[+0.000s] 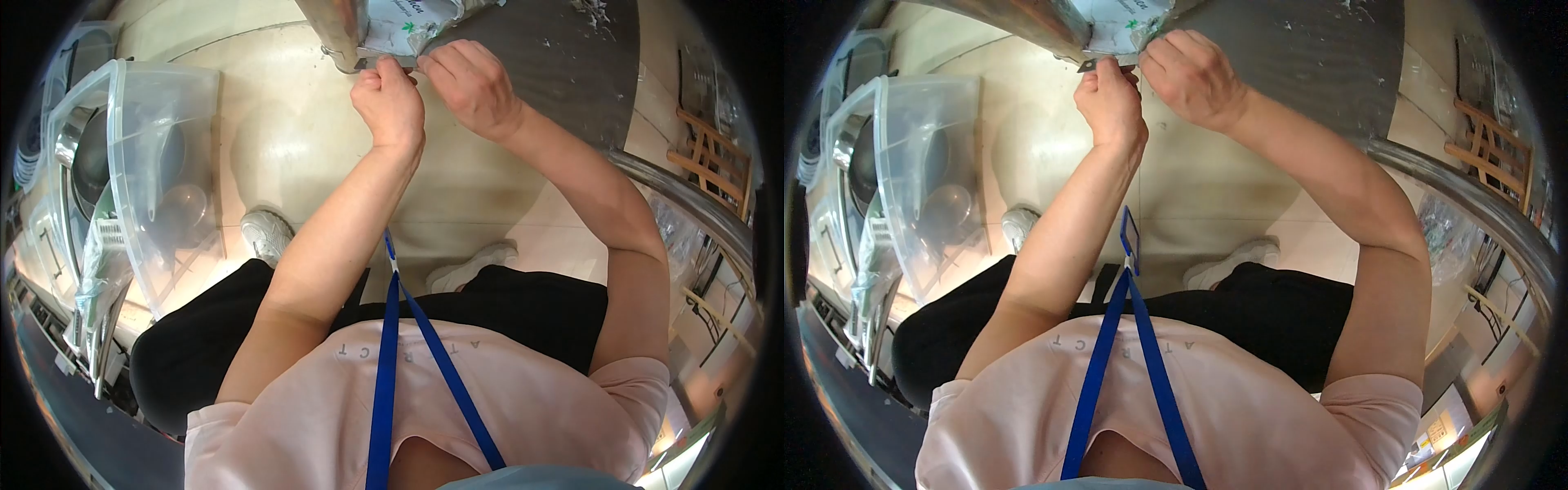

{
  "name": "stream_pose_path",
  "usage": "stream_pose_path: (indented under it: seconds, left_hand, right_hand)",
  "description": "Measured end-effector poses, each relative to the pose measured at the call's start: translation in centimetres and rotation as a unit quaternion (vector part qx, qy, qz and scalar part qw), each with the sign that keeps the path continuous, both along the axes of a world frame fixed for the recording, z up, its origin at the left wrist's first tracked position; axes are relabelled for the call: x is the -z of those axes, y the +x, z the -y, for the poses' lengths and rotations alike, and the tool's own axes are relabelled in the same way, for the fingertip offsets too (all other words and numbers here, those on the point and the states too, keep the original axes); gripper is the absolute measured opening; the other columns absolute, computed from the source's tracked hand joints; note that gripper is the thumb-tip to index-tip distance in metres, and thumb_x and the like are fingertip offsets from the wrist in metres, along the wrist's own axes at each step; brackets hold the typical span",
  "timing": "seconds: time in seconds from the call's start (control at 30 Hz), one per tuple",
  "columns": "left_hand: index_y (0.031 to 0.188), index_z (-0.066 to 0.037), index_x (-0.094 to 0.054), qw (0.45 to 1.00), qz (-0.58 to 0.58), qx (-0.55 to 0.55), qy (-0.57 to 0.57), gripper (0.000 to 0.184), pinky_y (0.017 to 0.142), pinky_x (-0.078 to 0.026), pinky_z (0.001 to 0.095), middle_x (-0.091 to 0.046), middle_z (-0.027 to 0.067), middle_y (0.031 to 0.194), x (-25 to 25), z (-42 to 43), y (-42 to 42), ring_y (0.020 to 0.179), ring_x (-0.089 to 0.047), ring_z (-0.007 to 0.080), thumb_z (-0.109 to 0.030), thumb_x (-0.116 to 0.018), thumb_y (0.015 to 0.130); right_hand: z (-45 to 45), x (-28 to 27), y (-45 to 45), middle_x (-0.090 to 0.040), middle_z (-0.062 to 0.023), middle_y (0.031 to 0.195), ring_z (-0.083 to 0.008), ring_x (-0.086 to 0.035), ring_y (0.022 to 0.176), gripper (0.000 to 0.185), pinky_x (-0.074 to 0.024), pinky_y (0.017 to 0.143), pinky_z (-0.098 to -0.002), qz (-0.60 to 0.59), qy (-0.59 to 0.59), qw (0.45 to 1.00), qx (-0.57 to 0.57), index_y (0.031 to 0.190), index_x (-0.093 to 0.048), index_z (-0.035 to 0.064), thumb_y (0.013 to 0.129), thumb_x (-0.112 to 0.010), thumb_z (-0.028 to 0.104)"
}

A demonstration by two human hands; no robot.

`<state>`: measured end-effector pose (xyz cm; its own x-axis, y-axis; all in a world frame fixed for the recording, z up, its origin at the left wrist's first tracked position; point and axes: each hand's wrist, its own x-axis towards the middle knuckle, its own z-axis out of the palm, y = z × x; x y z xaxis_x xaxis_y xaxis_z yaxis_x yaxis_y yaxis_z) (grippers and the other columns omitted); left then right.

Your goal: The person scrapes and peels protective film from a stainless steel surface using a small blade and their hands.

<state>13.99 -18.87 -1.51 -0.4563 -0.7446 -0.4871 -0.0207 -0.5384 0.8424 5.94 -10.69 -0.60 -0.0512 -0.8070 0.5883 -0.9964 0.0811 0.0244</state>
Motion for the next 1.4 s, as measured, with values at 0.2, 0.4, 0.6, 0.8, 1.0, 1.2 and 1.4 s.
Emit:
stream_pose_path:
  seconds: [0.2, 0.4, 0.6, 0.8, 1.0, 1.2, 1.4]
  left_hand:
    - [0.055, 0.001, -0.045, 1.0, -0.004, -0.004, -0.022, 0.029, 0.045, -0.034, 0.0281, -0.049, 0.0052, 0.052, 0.5, 0.1, -0.1, 0.049, -0.041, 0.011, -0.013, -0.046, 0.08]
    - [0.058, 0.003, -0.052, 1.0, -0.007, 0.016, 0.003, 0.029, 0.045, -0.034, 0.0264, -0.051, 0.0052, 0.053, 0.1, -1.0, 0.8, 0.048, -0.044, 0.0106, -0.014, -0.047, 0.081]
    - [0.067, 0.003, -0.052, 0.995, -0.052, 0.016, 0.081, 0.02, 0.041, -0.032, 0.0225, -0.053, 0.0081, 0.06, -0.6, -1.3, 0.7, 0.047, -0.043, 0.0111, -0.011, -0.049, 0.081]
    - [0.068, 0.005, -0.053, 0.996, -0.011, 0.019, 0.081, 0.021, 0.041, -0.032, 0.0226, -0.054, 0.0088, 0.061, -0.9, -1.3, 0.3, 0.048, -0.044, 0.0117, -0.011, -0.049, 0.08]
    - [0.067, 0.005, -0.054, 0.998, -0.016, 0.012, 0.054, 0.022, 0.041, -0.032, 0.0226, -0.054, 0.0089, 0.06, -1.0, -1.2, 0.3, 0.047, -0.044, 0.0118, -0.012, -0.05, 0.081]
    - [0.072, 0.005, -0.055, 0.989, -0.062, 0.03, 0.13, 0.021, 0.043, -0.033, 0.0223, -0.054, 0.0081, 0.061, -0.8, -2.3, 1.1, 0.048, -0.044, 0.0115, -0.013, -0.052, 0.082]
    - [0.073, 0.004, -0.056, 0.99, -0.043, 0.008, 0.136, 0.023, 0.045, -0.035, 0.023, -0.055, 0.0075, 0.062, -1.2, -2.0, 0.9, 0.05, -0.046, 0.0119, -0.015, -0.05, 0.083]
  right_hand:
    - [0.1, 0.0, 0.0, -0.047, -0.004, 0.067, -0.0181, -0.049, 0.064, 0.007, -0.0417, 0.056, -0.0287, -0.004, -0.009, 1.0, -0.004, 0.068, -0.054, 0.0052, 0.063, -0.055, 0.01]
    - [-1.1, 0.0, -0.8, -0.047, -0.0032, 0.068, -0.0184, -0.049, 0.065, 0.01, -0.0415, 0.056, -0.0289, 0.0, 0.0, 1.0, -0.019, 0.072, -0.057, 0.0058, 0.064, -0.054, 0.011]
    - [-1.4, -0.9, -2.1, -0.052, -0.005, 0.072, -0.0213, -0.053, 0.068, 0.01, -0.0436, 0.058, -0.0313, 0.067, 0.062, 0.995, -0.042, 0.076, -0.059, 0.0039, 0.066, -0.06, 0.007]
    - [-1.1, -0.8, -2.7, -0.048, -0.003, 0.07, -0.0189, -0.05, 0.067, 0.009, -0.0417, 0.057, -0.0297, 0.063, 0.063, 0.995, -0.051, 0.074, -0.057, 0.0069, 0.067, -0.054, 0.012]
    - [-1.0, -1.1, -2.7, -0.052, -0.005, 0.073, -0.0211, -0.052, 0.069, 0.01, -0.0438, 0.06, -0.0311, 0.084, 0.082, 0.991, -0.058, 0.076, -0.058, 0.0039, 0.067, -0.06, 0.008]
    - [-0.9, -3.4, -3.1, -0.055, -0.0059, 0.076, -0.0226, -0.053, 0.072, 0.011, -0.0451, 0.063, -0.0314, 0.106, 0.118, 0.982, -0.099, 0.079, -0.059, 0.0022, 0.069, -0.062, 0.006]
    - [-0.2, -3.1, -3.7, -0.055, -0.0055, 0.078, -0.0215, -0.053, 0.075, 0.011, -0.0447, 0.065, -0.0303, 0.098, 0.131, 0.976, -0.142, 0.08, -0.059, 0.0023, 0.07, -0.058, 0.005]
